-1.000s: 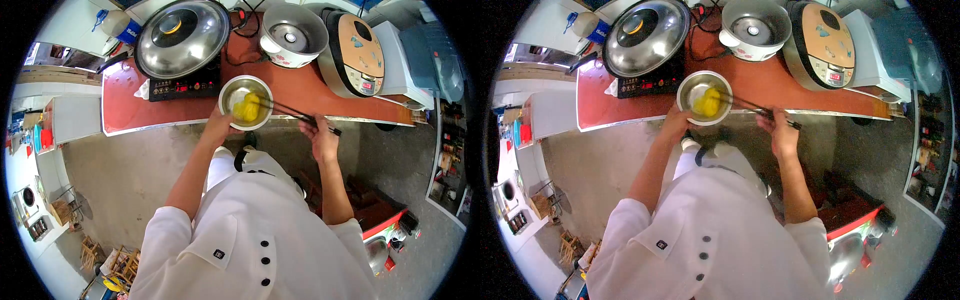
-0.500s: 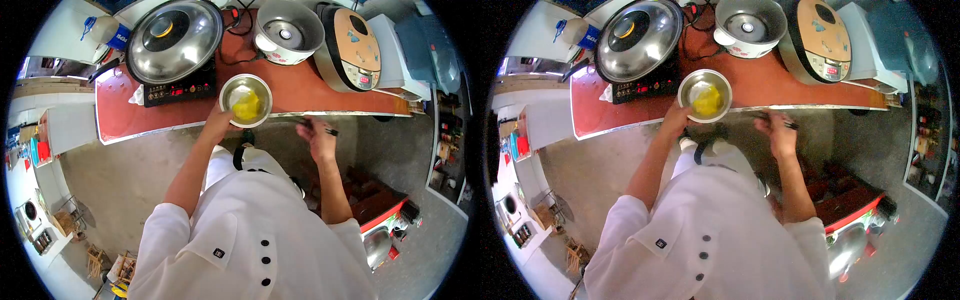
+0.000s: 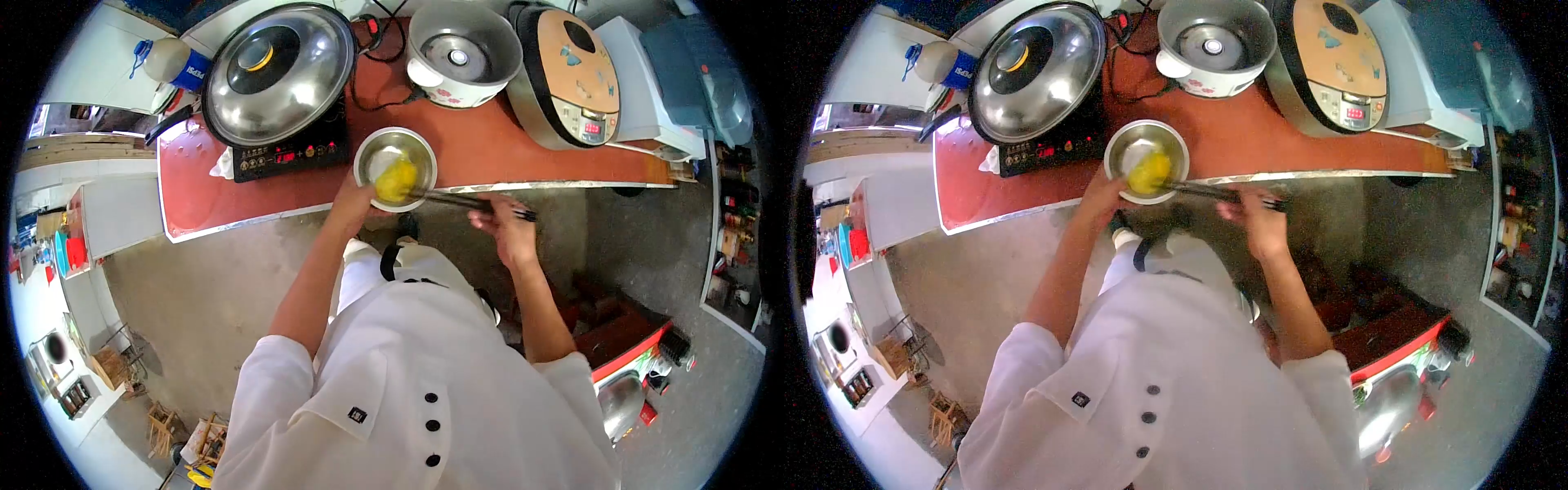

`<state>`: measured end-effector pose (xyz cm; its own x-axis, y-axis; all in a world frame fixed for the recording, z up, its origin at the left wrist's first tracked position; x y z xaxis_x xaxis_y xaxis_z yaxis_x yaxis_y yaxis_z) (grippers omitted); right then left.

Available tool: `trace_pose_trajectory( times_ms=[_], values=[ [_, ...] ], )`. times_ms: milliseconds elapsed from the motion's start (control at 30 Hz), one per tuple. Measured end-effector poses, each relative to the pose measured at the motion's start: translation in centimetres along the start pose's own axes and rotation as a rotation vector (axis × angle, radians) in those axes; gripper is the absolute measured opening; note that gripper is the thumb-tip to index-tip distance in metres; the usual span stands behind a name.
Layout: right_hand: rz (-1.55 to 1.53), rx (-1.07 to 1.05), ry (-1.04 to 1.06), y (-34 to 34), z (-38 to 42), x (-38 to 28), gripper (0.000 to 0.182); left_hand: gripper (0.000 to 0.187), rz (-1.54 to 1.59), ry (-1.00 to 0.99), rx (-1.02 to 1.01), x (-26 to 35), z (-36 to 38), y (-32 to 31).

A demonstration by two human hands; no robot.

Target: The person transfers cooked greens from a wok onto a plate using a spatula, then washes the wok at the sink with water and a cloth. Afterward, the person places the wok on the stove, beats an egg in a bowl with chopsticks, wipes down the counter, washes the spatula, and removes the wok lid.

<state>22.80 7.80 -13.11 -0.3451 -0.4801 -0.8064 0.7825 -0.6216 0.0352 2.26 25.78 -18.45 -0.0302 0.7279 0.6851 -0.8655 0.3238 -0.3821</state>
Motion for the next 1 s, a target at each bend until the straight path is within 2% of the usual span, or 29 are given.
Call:
trace_pose_trajectory(
  times_ms=[33, 67, 133, 167, 200, 267, 300, 333, 400, 467, 533, 567, 633, 667, 733, 800, 867, 900, 933, 1000],
  values=[
    [-0.066, 0.102, 0.007, 0.8, -0.3, -0.9, 0.028, 0.058, 0.032, 0.015, 0.004, 0.6, 0.6, -0.5],
    [-0.071, 0.096, 0.000, 0.5, -0.3, -0.3, 0.028, 0.058, 0.055, 0.038, 0.013, 0.8, 1.3, -0.3],
    [-0.023, -0.079, -0.036, -0.7, 0.4, 1.2, 0.029, 0.058, 0.023, 0.025, -0.005, 0.1, 1.0, 0.1],
    [0.022, -0.013, -0.011, 0.3, 0.1, 0.3, 0.030, 0.059, 0.016, -0.013, -0.020, 0.1, 0.3, 0.0],
    [-0.103, 0.125, 0.039, 1.3, -0.4, -0.2, 0.031, 0.059, 0.021, -0.016, -0.021, -0.2, 0.0, 0.1],
    [0.085, -0.077, -0.020, 0.0, 0.0, 0.1, 0.033, 0.060, 0.035, -0.062, 0.018, -0.3, 0.1, 0.3],
    [0.015, -0.100, -0.028, -0.8, 0.5, 0.9, 0.033, 0.060, 0.031, -0.053, -0.001, -0.4, 0.2, 0.0],
    [0.021, -0.086, -0.018, -0.2, 0.1, 0.6, 0.033, 0.060, 0.040, -0.009, 0.009, -0.5, 0.2, 0.0],
    [-0.059, 0.097, 0.107, 1.5, -0.8, -0.5, 0.033, 0.060, 0.053, 0.039, 0.021, -0.5, 0.4, -0.3],
    [0.024, -0.137, -0.009, -0.7, 0.0, 1.3, 0.033, 0.058, 0.014, -0.028, 0.016, 0.6, 0.9, -0.6],
    [0.080, 0.011, -0.018, 0.9, -0.4, -0.1, 0.034, 0.057, 0.036, -0.006, 0.004, -0.4, -0.1, 0.1],
    [0.085, 0.005, -0.017, 0.7, -0.7, 0.1, 0.034, 0.056, 0.052, 0.023, 0.002, -0.9, -0.4, 0.6],
    [0.041, -0.169, -0.033, -0.9, -0.2, 1.5, 0.035, 0.056, 0.049, 0.022, 0.009, -0.5, 0.0, 0.6],
    [0.042, -0.163, -0.030, -0.6, -0.2, 1.2, 0.035, 0.056, 0.058, 0.008, 0.014, -0.1, 0.2, 0.0],
    [-0.037, 0.123, 0.048, 0.9, -0.9, -0.6, 0.036, 0.055, 0.084, 0.015, -0.007, 0.2, 0.2, -0.3],
    [0.000, 0.087, 0.087, 0.1, -0.3, -0.2, 0.037, 0.054, 0.085, 0.047, -0.035, 0.0, 0.4, 0.4],
    [0.054, -0.067, -0.057, -0.5, -0.3, 1.0, 0.035, 0.053, -0.001, 0.019, -0.040, -0.4, -0.3, 0.4],
    [-0.067, 0.052, -0.008, 0.7, -1.0, 0.0, 0.032, 0.053, 0.005, 0.009, -0.032, -0.5, -0.6, 0.6],
    [-0.068, 0.043, -0.013, 0.2, -1.0, 0.3, 0.032, 0.053, 0.040, -0.003, -0.026, -0.4, -0.3, 0.7],
    [-0.032, -0.181, -0.108, -1.5, -0.2, 1.9, 0.030, 0.054, 0.061, -0.001, -0.036, -0.5, 0.0, 0.6]
  ],
)
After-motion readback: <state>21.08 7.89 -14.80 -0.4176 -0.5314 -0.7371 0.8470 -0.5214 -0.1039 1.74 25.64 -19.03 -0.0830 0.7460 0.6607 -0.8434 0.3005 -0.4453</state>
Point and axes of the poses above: each hand's wrist, its own z-axis away from the middle knuckle, its own y-axis out of the back of the hand, x = y × z, the point moved 6 cm from there along -z, towards the middle knuckle, and after that the axes turned 14 degrees about z, right-handed, at the moved point
